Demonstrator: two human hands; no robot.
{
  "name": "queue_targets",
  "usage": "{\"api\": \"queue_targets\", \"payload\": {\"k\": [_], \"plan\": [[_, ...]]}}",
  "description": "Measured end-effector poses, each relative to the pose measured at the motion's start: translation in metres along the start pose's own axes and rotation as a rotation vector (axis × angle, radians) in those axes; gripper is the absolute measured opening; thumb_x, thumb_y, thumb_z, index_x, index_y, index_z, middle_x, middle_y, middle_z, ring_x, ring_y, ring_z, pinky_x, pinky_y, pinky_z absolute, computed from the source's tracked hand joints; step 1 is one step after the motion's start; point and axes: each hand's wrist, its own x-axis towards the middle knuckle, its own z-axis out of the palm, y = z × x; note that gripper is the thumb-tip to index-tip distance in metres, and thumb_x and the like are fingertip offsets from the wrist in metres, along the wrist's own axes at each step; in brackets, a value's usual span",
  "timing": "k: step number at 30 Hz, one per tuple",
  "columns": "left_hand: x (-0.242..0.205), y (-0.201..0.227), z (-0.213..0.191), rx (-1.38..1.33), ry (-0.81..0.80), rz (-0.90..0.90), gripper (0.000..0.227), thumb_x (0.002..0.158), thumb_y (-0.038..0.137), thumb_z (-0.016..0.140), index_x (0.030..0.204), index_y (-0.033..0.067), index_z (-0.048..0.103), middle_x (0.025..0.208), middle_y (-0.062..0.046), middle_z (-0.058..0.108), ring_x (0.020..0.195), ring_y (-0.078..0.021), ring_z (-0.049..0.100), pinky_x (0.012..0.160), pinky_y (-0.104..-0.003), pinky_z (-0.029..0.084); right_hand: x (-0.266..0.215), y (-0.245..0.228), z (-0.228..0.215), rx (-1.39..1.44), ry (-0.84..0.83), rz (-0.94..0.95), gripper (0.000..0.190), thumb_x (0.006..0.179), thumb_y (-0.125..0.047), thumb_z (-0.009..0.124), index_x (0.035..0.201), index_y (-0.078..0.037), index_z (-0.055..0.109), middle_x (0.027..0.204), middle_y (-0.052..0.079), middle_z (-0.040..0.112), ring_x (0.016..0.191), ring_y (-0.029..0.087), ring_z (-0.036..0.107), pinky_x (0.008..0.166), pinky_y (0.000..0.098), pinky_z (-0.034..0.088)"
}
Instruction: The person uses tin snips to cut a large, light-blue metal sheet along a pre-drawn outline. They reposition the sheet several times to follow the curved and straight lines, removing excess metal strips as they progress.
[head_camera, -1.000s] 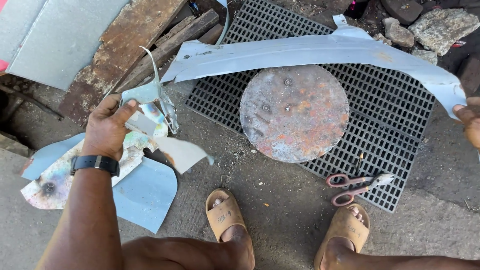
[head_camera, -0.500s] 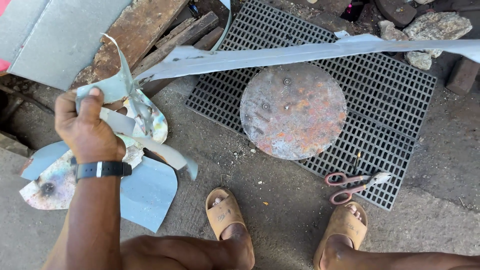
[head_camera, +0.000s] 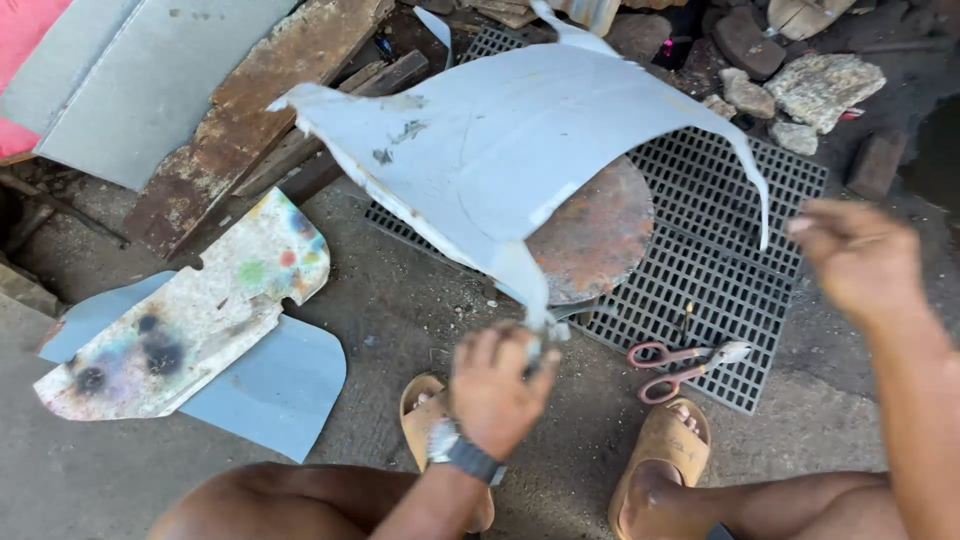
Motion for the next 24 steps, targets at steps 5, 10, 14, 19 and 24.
{"api": "queue_targets", "payload": {"k": [5, 10, 14, 19, 24], "plan": [[-0.034, 0.054, 0.052, -0.175, -0.258, 0.059, 0.060, 0.096, 0.052, 0.068, 0.134, 0.0063, 0.061, 0.122, -0.023, 0.069, 0.105, -0.0370, 0.069, 0.095, -0.060, 0.051, -0.053, -0.047, 0.042, 0.386, -0.598, 0.100, 0.042, 0.094, -0.026, 0.064, 0.134, -0.016, 0.068, 0.136, 0.011, 0.074, 0.129, 0.027, 0.069, 0.114, 0.0480, 0.052], [-0.033, 0.065, 0.030, -0.208, -0.167, 0.137, 0.061, 0.105, 0.047, 0.050, 0.151, 0.0076, 0.054, 0.100, -0.015, 0.067, 0.082, -0.0383, 0.062, 0.071, -0.053, 0.048, -0.083, -0.062, 0.065, 0.444, -0.789, 0.002, 0.063, 0.088, -0.046, 0.059, 0.143, -0.014, 0.061, 0.144, 0.010, 0.067, 0.135, 0.032, 0.065, 0.111, 0.0511, 0.057], [-0.040, 0.065, 0.030, -0.166, -0.221, 0.090, 0.065, 0.103, 0.048, 0.057, 0.155, 0.0104, 0.051, 0.092, -0.012, 0.068, 0.080, -0.0382, 0.063, 0.068, -0.055, 0.049, -0.091, -0.062, 0.078, 0.343, -0.786, -0.071, 0.063, 0.089, -0.049, 0.060, 0.144, -0.020, 0.057, 0.147, 0.005, 0.061, 0.138, 0.032, 0.059, 0.116, 0.0535, 0.056], [-0.036, 0.076, 0.023, -0.169, -0.405, 0.028, 0.077, 0.096, 0.042, 0.067, 0.161, 0.0088, 0.042, 0.095, -0.017, 0.070, 0.084, -0.0421, 0.065, 0.069, -0.058, 0.051, -0.102, -0.058, 0.097, 0.203, -0.696, 0.066, 0.085, 0.081, -0.058, 0.063, 0.151, -0.012, 0.051, 0.162, 0.013, 0.047, 0.150, 0.033, 0.044, 0.121, 0.0540, 0.038], [-0.035, 0.076, 0.025, -0.164, -0.416, 0.016, 0.077, 0.098, 0.045, 0.066, 0.161, 0.0087, 0.040, 0.107, -0.020, 0.072, 0.094, -0.0435, 0.066, 0.073, -0.057, 0.051, -0.102, -0.054, 0.104, 0.191, -0.643, 0.085, 0.081, 0.087, -0.052, 0.062, 0.153, -0.009, 0.047, 0.164, 0.016, 0.040, 0.153, 0.037, 0.038, 0.124, 0.0568, 0.035]]}}
